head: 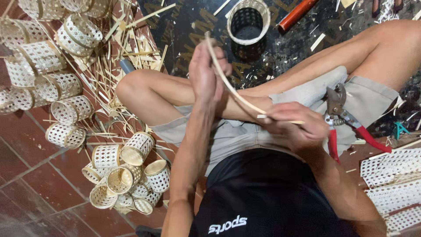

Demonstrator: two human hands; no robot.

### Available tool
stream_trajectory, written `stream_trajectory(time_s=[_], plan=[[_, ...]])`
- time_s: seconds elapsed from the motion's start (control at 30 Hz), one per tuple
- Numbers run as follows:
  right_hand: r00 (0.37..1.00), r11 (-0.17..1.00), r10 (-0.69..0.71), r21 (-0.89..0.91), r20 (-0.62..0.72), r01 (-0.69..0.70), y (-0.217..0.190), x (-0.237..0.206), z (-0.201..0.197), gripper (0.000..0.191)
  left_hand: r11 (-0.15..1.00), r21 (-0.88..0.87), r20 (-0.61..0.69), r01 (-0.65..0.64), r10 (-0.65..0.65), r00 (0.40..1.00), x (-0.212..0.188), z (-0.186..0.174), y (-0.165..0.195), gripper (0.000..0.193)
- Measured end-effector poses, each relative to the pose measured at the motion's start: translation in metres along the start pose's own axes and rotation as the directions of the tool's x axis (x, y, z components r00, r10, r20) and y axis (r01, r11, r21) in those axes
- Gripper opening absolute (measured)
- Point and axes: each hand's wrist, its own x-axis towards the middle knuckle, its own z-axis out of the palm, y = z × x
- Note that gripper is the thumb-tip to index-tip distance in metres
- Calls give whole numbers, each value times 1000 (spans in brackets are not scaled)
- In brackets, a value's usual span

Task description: The person sits cross-legged on the floor and weaves thin bamboo strips into small cylindrical baskets. They use pliers to trim strips and a hammer to tap them into place, then attach a circular bamboo base to complete the basket.

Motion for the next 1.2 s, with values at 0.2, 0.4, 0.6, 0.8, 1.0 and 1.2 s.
stream_trajectory(time_s=[0.2,0.4,0.6,0.8,1.0,1.2], plan=[[848,910,-90,303,-522,283,25,-21,-63,31,-368,732,671,-573,243,701,19,27,-5,20],[810,935,-107,218,-577,279,25,-17,-105,29,-170,849,526,-500,194,828,56,35,3,16],[937,885,-236,-456,-258,97,13,67,-84,23,1000,-5,293,18,-15,956,16,30,-3,19],[939,718,-343,-638,25,279,13,116,-35,30,906,-372,299,202,-89,950,-5,24,-59,32],[847,457,-359,-717,392,526,35,149,-26,23,766,600,41,-230,258,965,-8,-11,-31,60],[758,436,-241,-630,606,643,81,154,-23,29,-174,778,623,-603,330,709,-13,-19,-8,55]])
